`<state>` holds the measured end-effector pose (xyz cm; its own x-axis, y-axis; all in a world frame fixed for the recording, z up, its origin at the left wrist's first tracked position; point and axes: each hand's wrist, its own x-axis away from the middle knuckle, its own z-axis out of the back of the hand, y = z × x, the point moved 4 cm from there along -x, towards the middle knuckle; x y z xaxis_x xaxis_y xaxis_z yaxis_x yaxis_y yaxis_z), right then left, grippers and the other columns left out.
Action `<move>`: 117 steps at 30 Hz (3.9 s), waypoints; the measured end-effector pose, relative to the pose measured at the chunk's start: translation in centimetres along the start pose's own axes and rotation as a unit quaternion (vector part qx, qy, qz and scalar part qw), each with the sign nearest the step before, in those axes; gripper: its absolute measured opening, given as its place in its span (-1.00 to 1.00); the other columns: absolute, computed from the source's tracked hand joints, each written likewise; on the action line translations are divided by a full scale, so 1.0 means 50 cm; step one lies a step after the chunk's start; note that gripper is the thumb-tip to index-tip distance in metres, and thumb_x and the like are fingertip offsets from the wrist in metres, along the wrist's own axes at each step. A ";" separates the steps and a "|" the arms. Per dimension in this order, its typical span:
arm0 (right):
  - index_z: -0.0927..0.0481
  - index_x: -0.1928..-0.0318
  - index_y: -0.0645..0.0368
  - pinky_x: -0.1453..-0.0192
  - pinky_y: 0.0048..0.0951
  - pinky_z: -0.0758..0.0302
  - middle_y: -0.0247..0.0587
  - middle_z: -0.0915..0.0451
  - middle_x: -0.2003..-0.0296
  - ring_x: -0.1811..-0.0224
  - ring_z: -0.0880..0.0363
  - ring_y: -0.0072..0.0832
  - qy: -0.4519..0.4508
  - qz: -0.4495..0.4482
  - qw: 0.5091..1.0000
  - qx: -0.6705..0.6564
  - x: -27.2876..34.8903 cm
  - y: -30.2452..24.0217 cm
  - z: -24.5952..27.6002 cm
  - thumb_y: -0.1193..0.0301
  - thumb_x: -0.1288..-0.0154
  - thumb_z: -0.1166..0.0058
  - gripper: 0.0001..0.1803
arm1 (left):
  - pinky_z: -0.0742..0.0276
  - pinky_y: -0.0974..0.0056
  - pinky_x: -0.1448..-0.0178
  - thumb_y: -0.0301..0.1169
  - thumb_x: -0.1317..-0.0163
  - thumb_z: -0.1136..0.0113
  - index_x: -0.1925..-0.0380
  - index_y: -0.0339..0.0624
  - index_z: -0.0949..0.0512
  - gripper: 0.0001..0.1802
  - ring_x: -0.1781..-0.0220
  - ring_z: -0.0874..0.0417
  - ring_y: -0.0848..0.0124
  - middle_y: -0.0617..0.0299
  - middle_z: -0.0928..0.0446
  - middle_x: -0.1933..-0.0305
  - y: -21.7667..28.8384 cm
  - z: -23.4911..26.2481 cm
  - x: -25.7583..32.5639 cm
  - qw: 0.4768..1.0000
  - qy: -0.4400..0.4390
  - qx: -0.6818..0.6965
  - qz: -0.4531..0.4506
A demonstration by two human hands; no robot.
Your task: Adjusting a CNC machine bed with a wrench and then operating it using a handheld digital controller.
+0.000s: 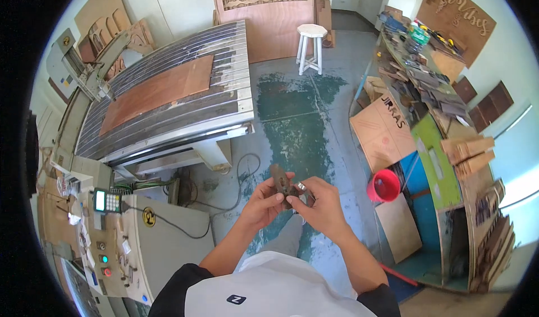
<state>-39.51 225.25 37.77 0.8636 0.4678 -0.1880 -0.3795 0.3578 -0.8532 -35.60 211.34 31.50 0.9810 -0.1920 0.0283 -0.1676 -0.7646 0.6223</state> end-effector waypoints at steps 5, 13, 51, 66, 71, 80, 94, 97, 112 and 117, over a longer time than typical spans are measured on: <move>-0.58 0.32 0.23 0.51 -0.44 -0.35 -0.21 -0.53 0.44 0.54 -0.46 -0.40 -0.005 0.089 0.996 0.006 -0.253 0.077 0.042 0.51 0.00 -0.28 -0.81 | -0.59 0.22 -0.05 -0.49 -0.25 -0.13 -0.21 -0.27 -0.28 -0.48 -0.02 -0.58 0.33 0.11 -0.51 -0.03 0.034 0.099 -0.251 0.998 0.018 0.063 -0.017; -0.60 0.28 0.26 0.54 -0.57 -0.28 -0.32 -0.55 0.50 0.62 -0.37 -0.62 -0.062 0.028 0.996 -0.060 -0.634 0.248 0.083 0.52 -0.05 -0.26 -0.81 | -0.56 0.29 -0.01 -0.53 -0.14 -0.25 -0.15 -0.28 -0.36 -0.46 0.04 -0.57 0.41 0.18 -0.51 0.03 0.200 0.157 -0.576 0.982 0.093 -0.138 -0.086; -0.39 0.45 0.14 0.76 -0.63 -0.06 -0.36 -0.33 0.65 0.79 -0.13 -0.70 -0.438 -0.524 0.675 -0.281 -2.033 0.971 -0.804 0.49 -0.26 0.16 -0.87 | -0.53 0.09 -0.03 -0.45 0.07 -0.24 0.24 -0.30 -0.52 -0.67 -0.04 -0.48 0.09 0.02 -0.46 0.09 0.776 1.249 -1.489 0.522 0.594 -0.593 0.150; -0.36 0.49 0.12 0.73 -0.57 -0.07 -0.36 -0.31 0.67 0.79 -0.12 -0.63 -0.521 -0.582 0.575 -0.244 -2.088 0.998 -0.844 0.57 -0.24 0.17 -0.85 | -0.48 0.06 0.03 -0.46 0.02 -0.12 0.30 -0.33 -0.46 -0.75 0.09 -0.43 -0.01 -0.08 -0.39 0.22 0.747 1.280 -1.504 0.527 0.680 -0.509 0.033; -0.32 0.50 0.06 0.72 -0.54 -0.07 -0.41 -0.24 0.72 0.76 -0.13 -0.61 -0.555 -0.560 0.581 -0.203 -2.090 0.987 -0.846 0.49 -0.34 0.24 -0.78 | -0.45 0.07 -0.01 -0.44 0.03 -0.14 0.28 -0.31 -0.47 -0.73 0.09 -0.44 -0.01 -0.06 -0.39 0.23 0.750 1.257 -1.514 0.481 0.745 -0.462 0.021; -0.35 0.49 0.07 0.69 -0.52 -0.07 -0.43 -0.23 0.72 0.77 -0.10 -0.59 -0.574 -0.604 0.524 -0.177 -2.085 1.009 -0.854 0.46 -0.33 0.22 -0.79 | -0.46 0.05 0.02 -0.45 0.09 -0.15 0.31 -0.30 -0.47 -0.72 0.10 -0.45 -0.02 -0.05 -0.42 0.25 0.733 1.247 -1.529 0.450 0.775 -0.443 0.030; -0.33 0.53 0.05 0.67 -0.54 -0.09 -0.45 -0.21 0.75 0.77 -0.13 -0.57 -0.531 -0.625 0.535 -0.202 -2.078 0.949 -0.866 0.44 -0.37 0.24 -0.74 | -0.47 0.08 -0.01 -0.46 0.07 -0.13 0.34 -0.32 -0.47 -0.76 0.08 -0.46 -0.01 -0.06 -0.44 0.21 0.779 1.250 -1.514 0.440 0.780 -0.441 0.055; -0.32 0.53 0.06 0.69 -0.54 -0.09 -0.42 -0.21 0.74 0.77 -0.12 -0.57 -0.543 -0.605 0.552 -0.185 -2.082 0.974 -0.855 0.46 -0.36 0.26 -0.74 | -0.47 0.11 -0.03 -0.45 0.04 -0.12 0.33 -0.32 -0.47 -0.76 0.05 -0.46 0.03 -0.05 -0.43 0.19 0.774 1.245 -1.521 0.467 0.760 -0.444 0.086; -0.29 0.53 0.06 0.74 -0.57 -0.05 -0.39 -0.22 0.72 0.77 -0.11 -0.60 -0.501 -0.646 0.536 -0.211 -2.058 0.991 -0.872 0.45 -0.37 0.28 -0.74 | -0.50 0.10 0.01 -0.48 0.06 -0.16 0.33 -0.30 -0.44 -0.75 0.07 -0.45 0.04 0.00 -0.42 0.23 0.757 1.271 -1.502 0.474 0.733 -0.485 0.051; -0.31 0.52 0.07 0.74 -0.58 -0.04 -0.37 -0.24 0.72 0.78 -0.09 -0.62 -0.472 -0.670 0.521 -0.238 -2.063 0.962 -0.859 0.37 -0.41 0.23 -0.71 | -0.52 0.11 0.00 -0.47 0.05 -0.17 0.31 -0.32 -0.44 -0.74 0.01 -0.43 0.05 0.00 -0.41 0.18 0.764 1.275 -1.492 0.481 0.732 -0.479 0.060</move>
<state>-132.61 159.50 -4.75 -0.3860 0.3249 0.8634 0.6731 0.7392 0.0227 -121.42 157.25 3.29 0.1038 0.9758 0.1926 -0.7973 -0.0341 0.6027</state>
